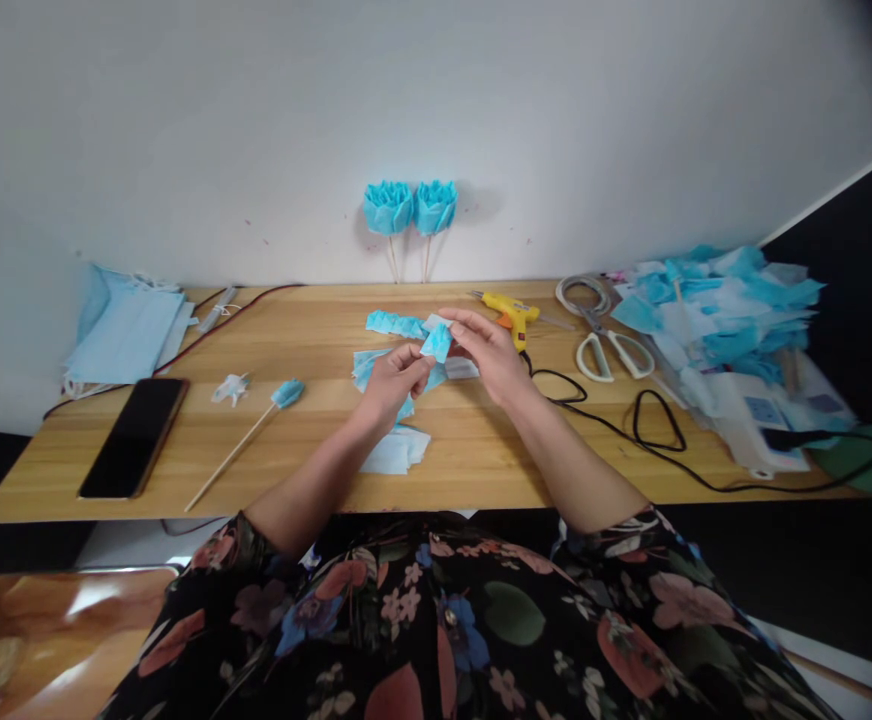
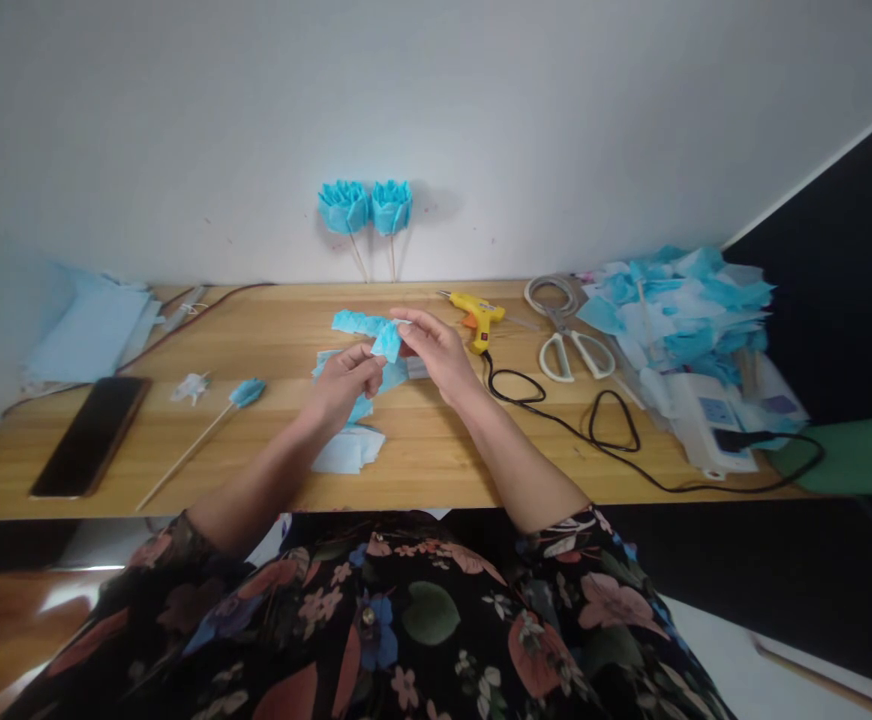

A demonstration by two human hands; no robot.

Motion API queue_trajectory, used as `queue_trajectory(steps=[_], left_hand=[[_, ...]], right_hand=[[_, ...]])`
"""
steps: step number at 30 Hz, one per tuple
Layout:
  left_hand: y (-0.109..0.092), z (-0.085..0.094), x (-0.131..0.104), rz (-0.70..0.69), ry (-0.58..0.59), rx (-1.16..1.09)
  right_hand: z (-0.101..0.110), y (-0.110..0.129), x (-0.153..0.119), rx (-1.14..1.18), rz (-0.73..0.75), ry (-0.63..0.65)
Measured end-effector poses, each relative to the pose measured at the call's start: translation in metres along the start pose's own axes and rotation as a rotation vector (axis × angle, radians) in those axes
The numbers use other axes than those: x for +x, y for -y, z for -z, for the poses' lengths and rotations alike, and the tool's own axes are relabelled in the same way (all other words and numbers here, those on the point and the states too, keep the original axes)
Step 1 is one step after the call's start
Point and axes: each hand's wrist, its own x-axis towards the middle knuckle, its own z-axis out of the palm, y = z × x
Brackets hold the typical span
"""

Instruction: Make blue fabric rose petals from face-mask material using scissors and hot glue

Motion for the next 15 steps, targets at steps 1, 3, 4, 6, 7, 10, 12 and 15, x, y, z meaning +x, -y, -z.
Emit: queue_trajectory(steps=[1, 3, 4, 6, 7, 10, 12, 15], left_hand=[[-0.0001, 0.0000, 0.0000, 0.000, -0.001, -0.003], [0.0000, 0.0001, 0.0002, 0.000, 0.001, -0.004], [0.0001, 0.0003, 0.0004, -0.001, 0.003, -0.004], [0.0002, 0.0006, 0.0005, -0.004, 0.006, -0.003], [0.0002, 0.0008, 0.0005, -0.004, 0.007, -0.002], [-0.0006, 0.0010, -0.0001, -0.003, 0.004, -0.005], [-0.0013, 0.0010, -0.0006, -0.004, 0.003, -0.009], [-0.0017, 0.0008, -0.0006, -0.001, -0.001, -0.009]], right_hand=[[0.0000, -0.0001, 0.0001, 0.000, -0.001, -0.002], [0.0002, -0.0001, 0.0001, -0.010, -0.004, -0.002], [0.0002, 0.0000, 0.0000, -0.020, -0.005, 0.001], [0.0004, 0.0005, -0.0004, -0.043, -0.004, 0.005], [0.0005, 0.0008, -0.0006, -0.052, -0.003, 0.007], [0.0007, 0.0013, -0.0013, -0.052, -0.003, 0.012], [0.0010, 0.0011, -0.0015, -0.038, -0.003, 0.015], [0.0015, 0.0003, -0.0012, -0.032, 0.004, 0.027]])
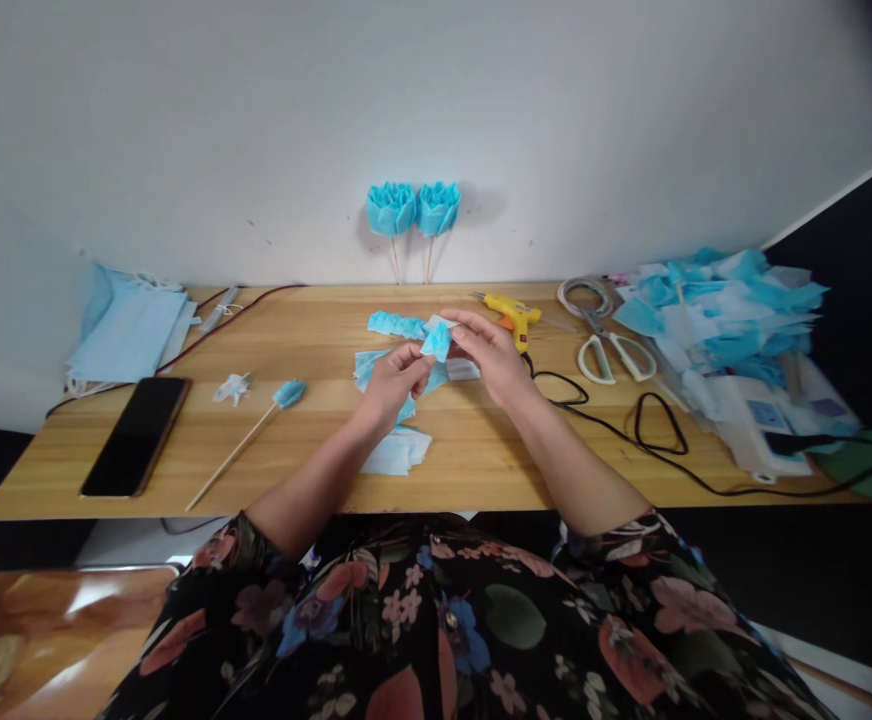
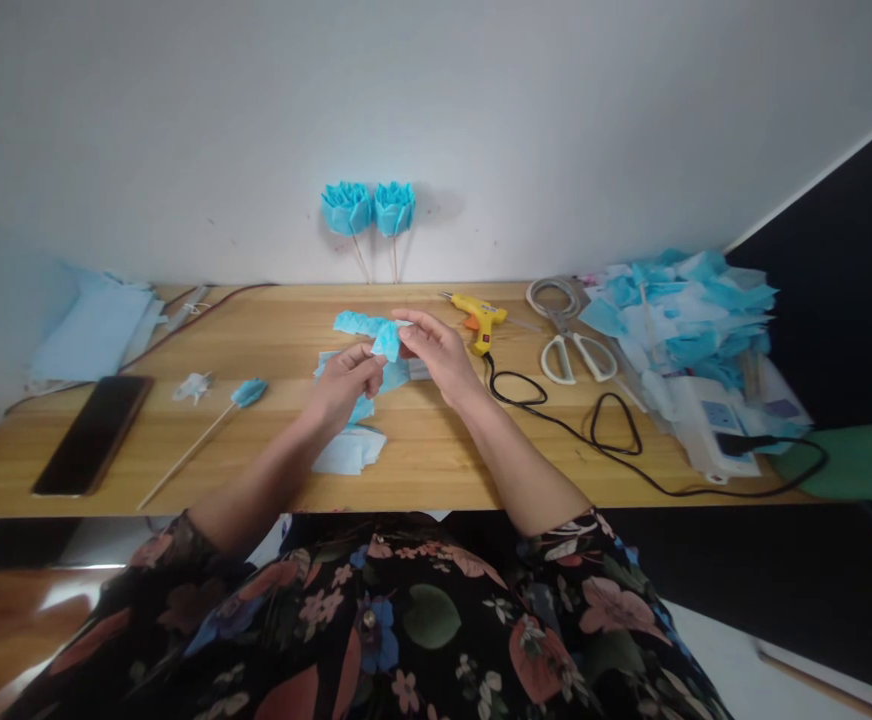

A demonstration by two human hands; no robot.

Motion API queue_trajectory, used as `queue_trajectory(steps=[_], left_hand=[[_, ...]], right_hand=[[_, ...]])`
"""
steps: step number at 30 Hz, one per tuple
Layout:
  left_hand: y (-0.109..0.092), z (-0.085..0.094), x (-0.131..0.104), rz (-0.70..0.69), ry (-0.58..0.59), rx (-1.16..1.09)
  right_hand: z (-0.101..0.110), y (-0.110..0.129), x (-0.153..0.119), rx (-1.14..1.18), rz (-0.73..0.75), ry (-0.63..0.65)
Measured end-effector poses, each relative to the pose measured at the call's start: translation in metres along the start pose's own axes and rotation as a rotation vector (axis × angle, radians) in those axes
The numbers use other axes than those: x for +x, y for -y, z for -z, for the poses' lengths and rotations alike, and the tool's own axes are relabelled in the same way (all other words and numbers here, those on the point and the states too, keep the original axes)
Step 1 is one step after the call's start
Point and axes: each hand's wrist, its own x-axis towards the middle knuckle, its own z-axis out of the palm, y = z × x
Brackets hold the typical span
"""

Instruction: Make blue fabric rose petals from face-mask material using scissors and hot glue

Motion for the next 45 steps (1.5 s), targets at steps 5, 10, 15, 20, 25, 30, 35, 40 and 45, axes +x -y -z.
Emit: queue_trajectory(steps=[5, 10, 15, 20, 25, 30, 35, 40, 45], left_hand=[[0.0015, 0.0005, 0.0016, -0.012, -0.010, -0.012], [0.0014, 0.0006, 0.0011, -0.021, -0.006, -0.008], [-0.0007, -0.0013, -0.0007, -0.016, 0.011, 0.018], [-0.0014, -0.0018, -0.0005, -0.012, 0.011, 0.025], [0.0012, -0.0003, 0.0012, -0.015, -0.002, 0.007], [0.0025, 0.0015, 0.0034, -0.025, -0.039, -0.011], [0.0007, 0.0019, 0.0034, -0.025, -0.064, -0.015], [0.0024, 0.0017, 0.0037, -0.025, -0.042, -0.019], [0.0038, 0.0020, 0.0044, -0.035, -0.041, -0.047]], right_hand=[[-0.0013, 0.0005, 0.0000, -0.032, 0.022, 0.072], [-0.0046, -0.0018, -0.0002, -0.035, 0.026, 0.110], [-0.0051, -0.0060, 0.0001, -0.050, 0.012, 0.092], [-0.0049, -0.0038, -0.0007, -0.056, 0.034, 0.052], [-0.0020, -0.0011, 0.0008, -0.049, 0.023, 0.014], [-0.0003, -0.0006, 0.0018, -0.016, 0.010, 0.007], [-0.0039, -0.0041, 0.0010, -0.055, 0.018, 0.075], [-0.0050, -0.0092, 0.0017, -0.040, 0.055, 0.088], [-0.0015, -0.0050, 0.0015, -0.040, 0.048, 0.109]])
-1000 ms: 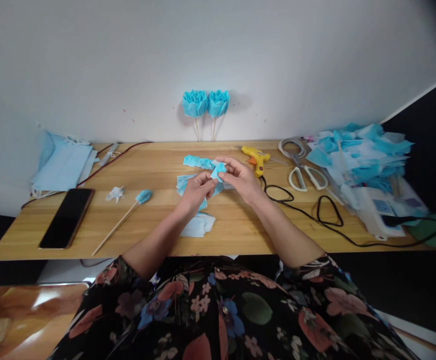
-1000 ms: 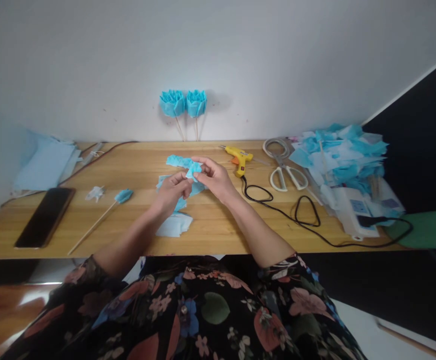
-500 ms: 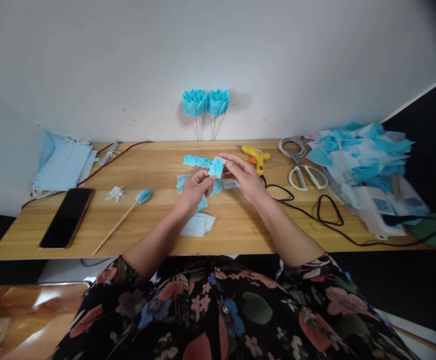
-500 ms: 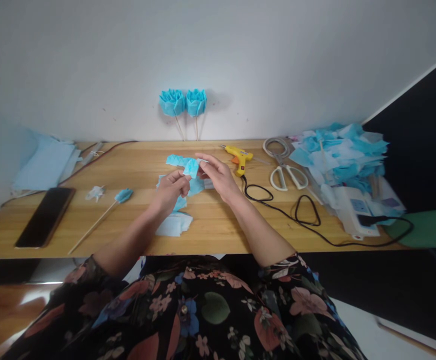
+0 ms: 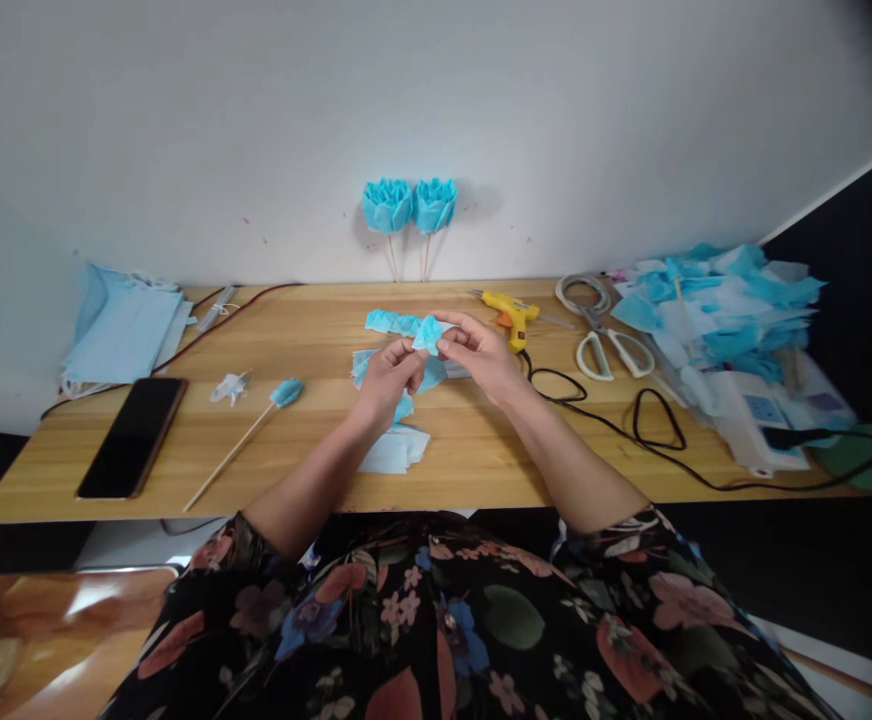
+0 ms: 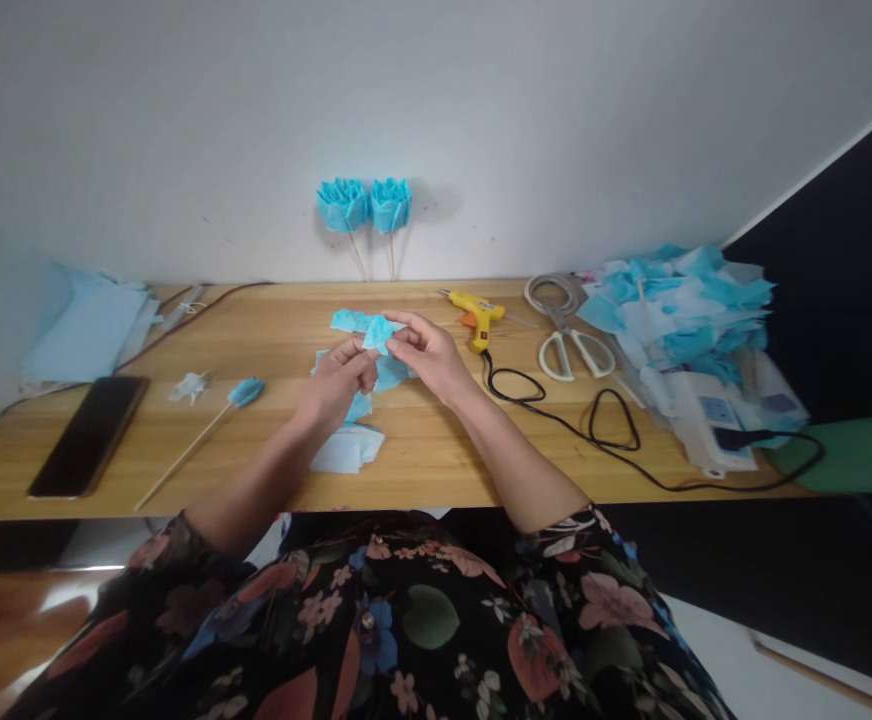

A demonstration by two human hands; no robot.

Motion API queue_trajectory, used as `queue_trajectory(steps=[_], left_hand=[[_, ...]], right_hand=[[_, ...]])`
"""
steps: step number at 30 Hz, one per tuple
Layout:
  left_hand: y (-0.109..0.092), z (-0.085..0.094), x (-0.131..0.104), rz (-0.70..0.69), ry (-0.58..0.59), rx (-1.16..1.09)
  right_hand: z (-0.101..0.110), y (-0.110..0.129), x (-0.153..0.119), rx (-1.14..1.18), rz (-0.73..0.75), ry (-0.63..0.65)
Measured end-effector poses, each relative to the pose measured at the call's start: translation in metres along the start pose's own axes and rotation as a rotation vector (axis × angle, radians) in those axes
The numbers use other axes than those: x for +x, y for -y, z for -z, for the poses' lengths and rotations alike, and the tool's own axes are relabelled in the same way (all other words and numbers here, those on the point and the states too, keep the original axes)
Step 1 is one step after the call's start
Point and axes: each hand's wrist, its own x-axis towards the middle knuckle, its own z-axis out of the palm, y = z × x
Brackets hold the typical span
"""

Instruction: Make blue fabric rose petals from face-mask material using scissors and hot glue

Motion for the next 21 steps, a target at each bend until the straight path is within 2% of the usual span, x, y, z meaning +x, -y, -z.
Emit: queue_trajectory(steps=[7, 15, 21], left_hand=[[0.0017, -0.0003, -0.0005, 0.016, 0.008, -0.009], [0.0019, -0.0014, 0.0003, 0.011, 0.026, 0.006], [0.0023, -0.0012, 0.0002, 0.004, 0.032, 0.005]], right_hand=[[0.0008, 0.0006, 0.0012, 0.013, 0.006, -0.041], [0.0002, -0.0041, 0.0020, -0.083, 0.120, -0.077], [-0.0007, -0.0031, 0.0014, -0.094, 0.115, -0.062]])
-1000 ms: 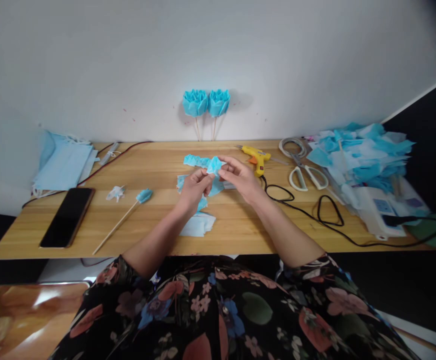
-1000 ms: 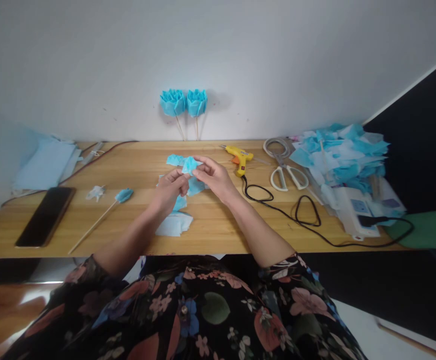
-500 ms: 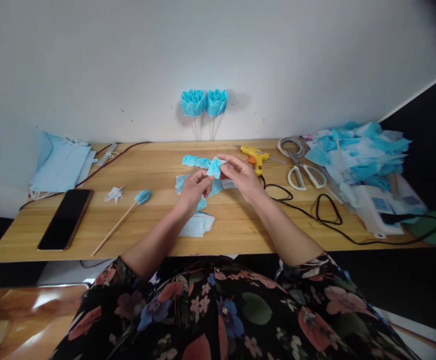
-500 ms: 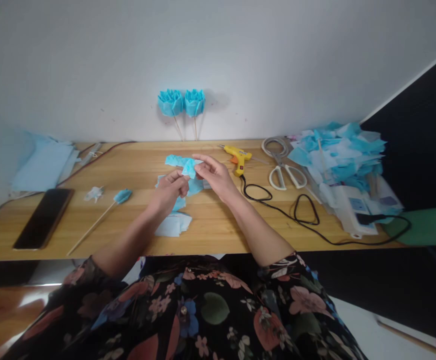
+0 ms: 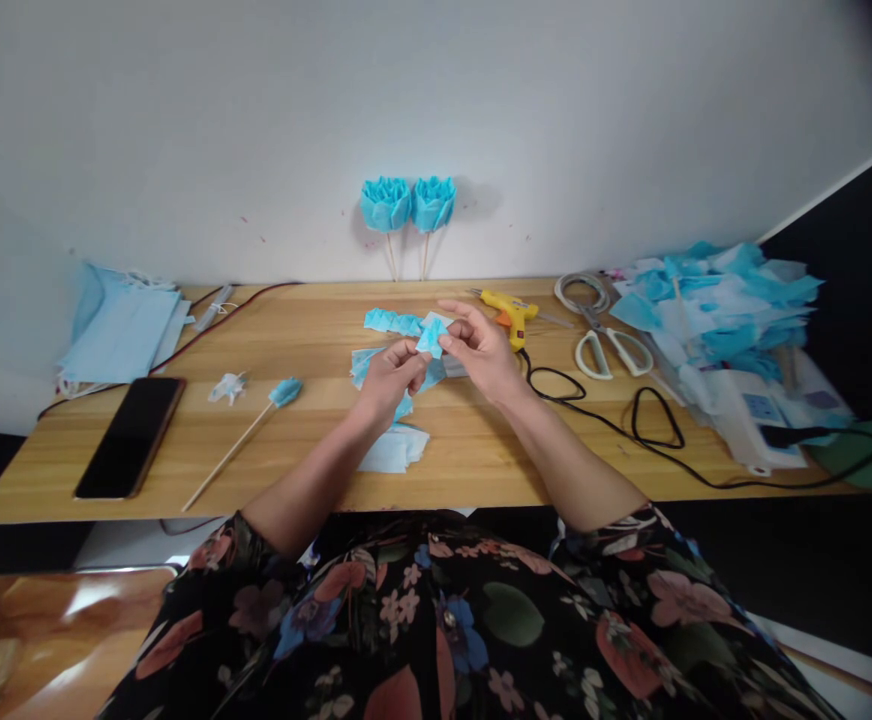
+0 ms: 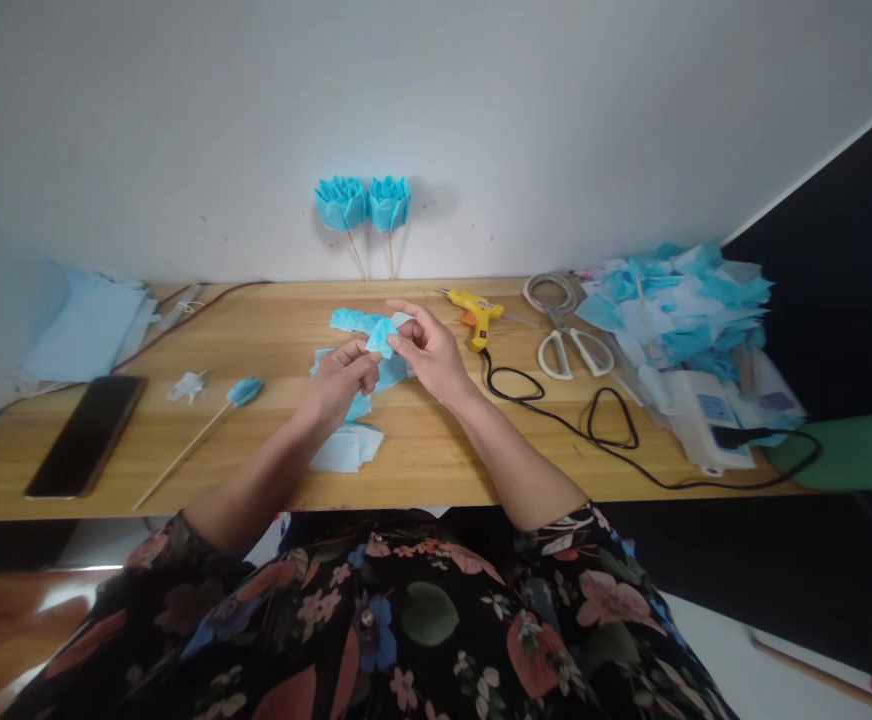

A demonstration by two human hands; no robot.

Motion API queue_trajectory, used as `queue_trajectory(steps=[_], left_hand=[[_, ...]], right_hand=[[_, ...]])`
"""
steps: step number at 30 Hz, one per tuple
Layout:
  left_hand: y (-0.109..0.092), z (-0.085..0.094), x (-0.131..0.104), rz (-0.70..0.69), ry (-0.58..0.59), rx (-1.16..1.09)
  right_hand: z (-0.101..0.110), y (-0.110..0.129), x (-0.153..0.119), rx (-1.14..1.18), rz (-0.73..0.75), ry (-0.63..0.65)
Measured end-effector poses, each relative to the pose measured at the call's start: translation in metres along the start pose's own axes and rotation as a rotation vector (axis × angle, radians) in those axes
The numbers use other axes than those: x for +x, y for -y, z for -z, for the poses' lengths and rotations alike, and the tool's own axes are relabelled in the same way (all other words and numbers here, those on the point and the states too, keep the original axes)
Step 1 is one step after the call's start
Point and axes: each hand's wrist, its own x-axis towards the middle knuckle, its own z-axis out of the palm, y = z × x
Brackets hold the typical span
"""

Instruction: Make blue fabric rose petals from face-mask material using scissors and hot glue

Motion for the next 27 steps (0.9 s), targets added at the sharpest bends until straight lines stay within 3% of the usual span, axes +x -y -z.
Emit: queue_trajectory(steps=[5, 8, 12, 22, 27], left_hand=[[-0.0018, 0.0004, 0.0004, -0.002, -0.030, -0.012], [-0.0033, 0.0009, 0.0000, 0.000, -0.044, 0.001], [-0.0025, 0.0007, -0.0005, -0.001, -0.035, 0.013], [-0.0005, 0.0001, -0.0010, 0.006, -0.027, 0.007], [-0.0028, 0.0013, -0.0001, 0.002, -0.049, 0.004]], right_hand=[[0.0025, -0.0002, 0.0009, 0.062, -0.077, -0.054], [0.0018, -0.0007, 0.0010, 0.092, -0.092, -0.017], [-0.0014, -0.0017, 0.0004, 0.076, -0.062, 0.045], [0.0004, 0.0017, -0.0029, -0.056, 0.090, 0.059], [0.0004, 0.0001, -0.0019, -0.043, 0.012, 0.036]])
